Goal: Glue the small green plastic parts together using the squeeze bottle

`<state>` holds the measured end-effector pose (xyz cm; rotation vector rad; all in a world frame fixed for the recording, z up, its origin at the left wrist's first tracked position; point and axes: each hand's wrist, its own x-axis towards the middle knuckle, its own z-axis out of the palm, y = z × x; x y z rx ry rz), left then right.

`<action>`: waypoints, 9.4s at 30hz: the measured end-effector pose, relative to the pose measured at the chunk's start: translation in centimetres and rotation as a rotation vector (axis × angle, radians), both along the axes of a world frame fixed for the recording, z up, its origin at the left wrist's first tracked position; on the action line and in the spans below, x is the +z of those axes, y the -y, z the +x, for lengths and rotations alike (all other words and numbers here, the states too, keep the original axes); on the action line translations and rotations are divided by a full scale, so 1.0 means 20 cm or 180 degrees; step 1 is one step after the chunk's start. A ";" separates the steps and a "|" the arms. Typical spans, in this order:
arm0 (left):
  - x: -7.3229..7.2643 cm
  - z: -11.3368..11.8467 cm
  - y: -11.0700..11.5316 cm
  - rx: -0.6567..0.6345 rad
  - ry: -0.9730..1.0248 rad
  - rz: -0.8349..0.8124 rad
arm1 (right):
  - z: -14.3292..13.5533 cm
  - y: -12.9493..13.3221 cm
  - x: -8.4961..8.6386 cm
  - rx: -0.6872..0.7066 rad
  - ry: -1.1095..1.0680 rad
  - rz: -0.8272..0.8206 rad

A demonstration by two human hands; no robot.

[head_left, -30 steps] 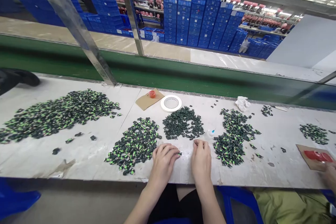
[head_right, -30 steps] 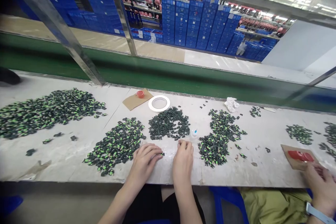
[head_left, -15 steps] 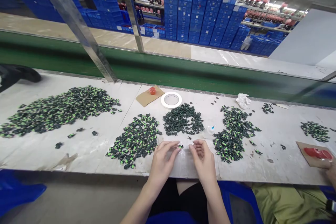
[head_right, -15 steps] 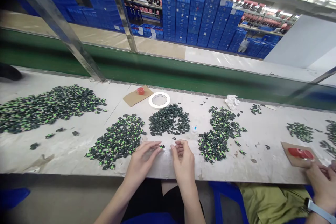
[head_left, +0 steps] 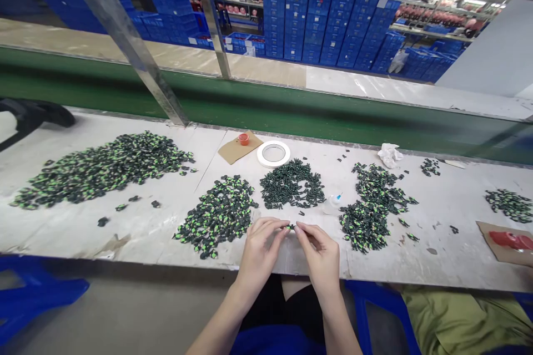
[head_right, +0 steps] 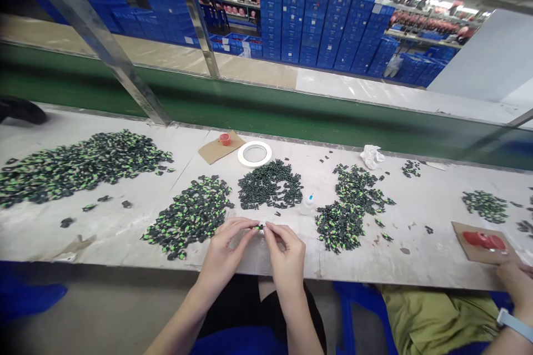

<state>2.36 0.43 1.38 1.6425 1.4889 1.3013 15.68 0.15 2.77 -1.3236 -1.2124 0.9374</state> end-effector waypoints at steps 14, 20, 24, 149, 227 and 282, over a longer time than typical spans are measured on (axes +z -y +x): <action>0.13 0.00 0.01 -0.0464 0.0526 -0.0310 | 0.04 0.01 0.05 0.0327 0.0340 0.0650; 0.19 -0.02 0.01 -0.0860 0.0640 -0.0445 | 0.08 0.03 0.08 0.0379 0.0325 0.0621; 0.21 -0.05 0.00 -0.1017 0.0494 -0.0476 | 0.10 0.03 0.09 0.0506 0.0192 0.0501; -0.10 -0.14 -0.12 -0.0326 -0.1242 -0.0199 | 0.20 -0.15 -0.09 -0.1636 -0.0139 0.0143; 0.22 -0.08 -0.02 -0.0839 0.0062 -0.0297 | 0.10 -0.02 0.08 0.0756 0.0347 0.0645; -0.04 -0.09 -0.14 -0.0857 -0.0657 -0.0145 | 0.35 -0.13 -0.06 -0.0168 0.1253 0.0184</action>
